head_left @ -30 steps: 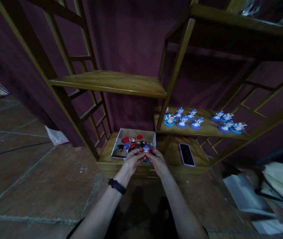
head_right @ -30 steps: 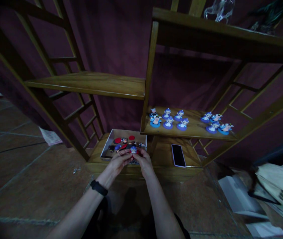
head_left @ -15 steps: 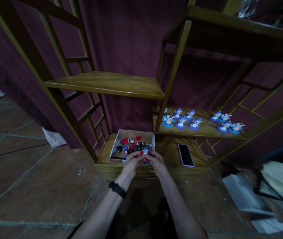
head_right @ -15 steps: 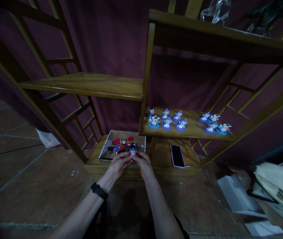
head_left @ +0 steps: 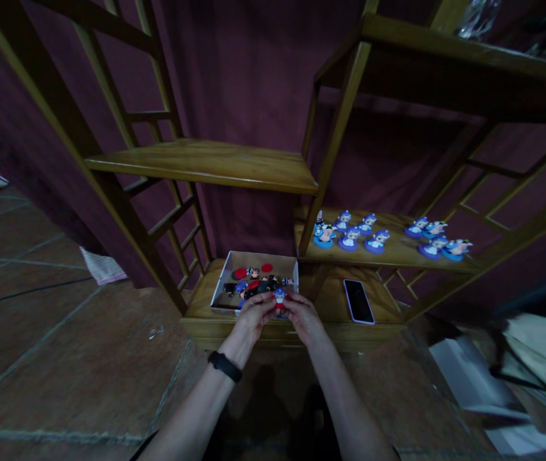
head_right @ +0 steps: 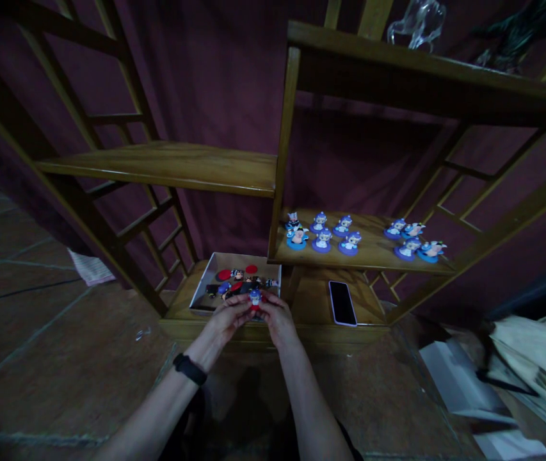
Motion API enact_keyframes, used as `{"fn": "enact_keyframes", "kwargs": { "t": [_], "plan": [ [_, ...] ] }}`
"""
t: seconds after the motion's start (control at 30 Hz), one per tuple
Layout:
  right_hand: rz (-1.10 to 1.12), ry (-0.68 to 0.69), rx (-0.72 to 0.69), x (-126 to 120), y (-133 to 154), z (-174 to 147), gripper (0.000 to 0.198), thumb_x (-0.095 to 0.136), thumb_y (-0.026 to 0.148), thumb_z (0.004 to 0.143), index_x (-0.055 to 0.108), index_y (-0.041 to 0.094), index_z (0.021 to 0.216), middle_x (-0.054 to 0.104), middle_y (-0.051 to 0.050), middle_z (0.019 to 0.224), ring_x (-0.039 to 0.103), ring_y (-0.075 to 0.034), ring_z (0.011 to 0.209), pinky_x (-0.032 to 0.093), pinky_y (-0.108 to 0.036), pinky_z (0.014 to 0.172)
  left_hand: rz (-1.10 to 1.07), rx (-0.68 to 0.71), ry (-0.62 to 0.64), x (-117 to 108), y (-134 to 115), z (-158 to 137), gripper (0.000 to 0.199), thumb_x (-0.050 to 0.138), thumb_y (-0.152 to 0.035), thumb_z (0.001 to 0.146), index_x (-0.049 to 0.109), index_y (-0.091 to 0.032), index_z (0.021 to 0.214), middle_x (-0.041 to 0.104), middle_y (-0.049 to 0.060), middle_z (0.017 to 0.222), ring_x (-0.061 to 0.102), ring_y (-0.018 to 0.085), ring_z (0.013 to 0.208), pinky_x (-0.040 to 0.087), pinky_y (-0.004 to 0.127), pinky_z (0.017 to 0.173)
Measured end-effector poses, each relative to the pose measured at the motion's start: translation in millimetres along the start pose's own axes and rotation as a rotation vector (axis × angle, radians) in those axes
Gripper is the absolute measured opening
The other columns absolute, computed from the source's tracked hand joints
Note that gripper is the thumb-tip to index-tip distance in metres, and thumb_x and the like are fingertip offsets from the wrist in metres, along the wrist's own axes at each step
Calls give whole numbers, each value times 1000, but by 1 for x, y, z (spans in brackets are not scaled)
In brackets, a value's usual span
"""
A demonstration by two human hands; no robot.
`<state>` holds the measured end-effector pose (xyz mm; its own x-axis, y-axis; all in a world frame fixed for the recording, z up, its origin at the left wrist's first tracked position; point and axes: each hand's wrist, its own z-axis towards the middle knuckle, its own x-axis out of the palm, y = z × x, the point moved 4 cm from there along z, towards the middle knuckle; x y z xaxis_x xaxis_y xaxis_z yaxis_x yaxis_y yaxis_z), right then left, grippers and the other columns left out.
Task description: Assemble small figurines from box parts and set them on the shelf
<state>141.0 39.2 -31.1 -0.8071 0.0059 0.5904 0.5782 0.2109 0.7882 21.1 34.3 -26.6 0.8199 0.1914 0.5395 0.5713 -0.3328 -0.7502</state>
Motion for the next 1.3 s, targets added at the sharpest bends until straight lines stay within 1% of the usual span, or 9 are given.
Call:
{"fn": "enact_keyframes", "kwargs": {
  "t": [0.17, 0.33, 0.43, 0.57, 0.73, 0.87, 1.0, 1.13, 1.3],
  "plan": [
    [-46, 9, -46, 2, 10, -3, 41, 71, 15, 54, 67, 22, 95, 69, -2, 90, 61, -14, 76, 45, -27, 69, 10, 33, 79, 4, -6, -2, 25, 64, 0, 65, 62, -12, 87, 68, 6, 74, 65, 14, 65, 54, 26, 66],
    [-70, 7, -94, 4, 20, -6, 37, 71, 19, 56, 68, 22, 93, 70, -3, 92, 60, -16, 80, 44, -28, 71, 37, 54, 139, 6, -11, 0, 19, 67, -9, 66, 64, -11, 85, 69, 9, 79, 65, 15, 65, 53, 29, 69],
    [-113, 19, -93, 2, 19, -4, 38, 71, 21, 57, 68, 22, 95, 70, -3, 88, 61, -15, 77, 45, -28, 71, 72, 74, 153, 6, -16, -1, 18, 71, -14, 64, 64, -11, 81, 69, 8, 76, 64, 15, 64, 53, 29, 67],
    [-187, 33, -116, -2, 16, 0, 37, 71, 25, 58, 68, 22, 94, 71, -3, 86, 61, -16, 75, 45, -28, 70, 186, 99, 194, 9, -26, -6, 22, 75, -19, 60, 66, -10, 79, 69, 9, 77, 64, 15, 65, 51, 27, 65],
    [-271, 68, -149, 1, 18, -3, 35, 69, 27, 61, 68, 22, 96, 70, -2, 88, 61, -16, 76, 46, -27, 68, 308, 165, 191, 10, -36, -8, 23, 75, -23, 58, 67, -11, 75, 69, 7, 71, 61, 14, 59, 49, 23, 59],
    [-201, 63, -108, 7, 16, -6, 32, 70, 24, 61, 67, 21, 93, 69, -1, 83, 60, -14, 69, 46, -25, 62, 344, 197, 169, 6, -35, -4, 20, 73, -23, 59, 67, -11, 74, 69, 6, 70, 60, 13, 56, 48, 23, 55],
    [-79, 29, -26, 8, 6, -5, 31, 73, 19, 55, 67, 18, 85, 69, -1, 77, 60, -12, 64, 47, -23, 57, 333, 135, 106, 0, -26, 1, 16, 71, -18, 60, 67, -10, 73, 68, 6, 65, 59, 11, 50, 47, 21, 51],
    [-18, -27, 11, 4, -3, -3, 31, 74, 21, 54, 65, 17, 84, 69, -3, 79, 61, -13, 63, 48, -24, 57, 250, 51, 36, -4, -17, 4, 13, 69, -14, 63, 66, -9, 74, 67, 8, 63, 61, 13, 52, 49, 22, 51],
    [56, -105, -29, -1, -4, -1, 23, 73, 21, 56, 65, 18, 77, 69, -2, 76, 62, -13, 65, 50, -26, 61, 113, -39, 97, 0, -12, 5, 23, 69, -10, 64, 65, -11, 87, 69, 9, 72, 64, 14, 58, 53, 26, 59]
  ]
}}
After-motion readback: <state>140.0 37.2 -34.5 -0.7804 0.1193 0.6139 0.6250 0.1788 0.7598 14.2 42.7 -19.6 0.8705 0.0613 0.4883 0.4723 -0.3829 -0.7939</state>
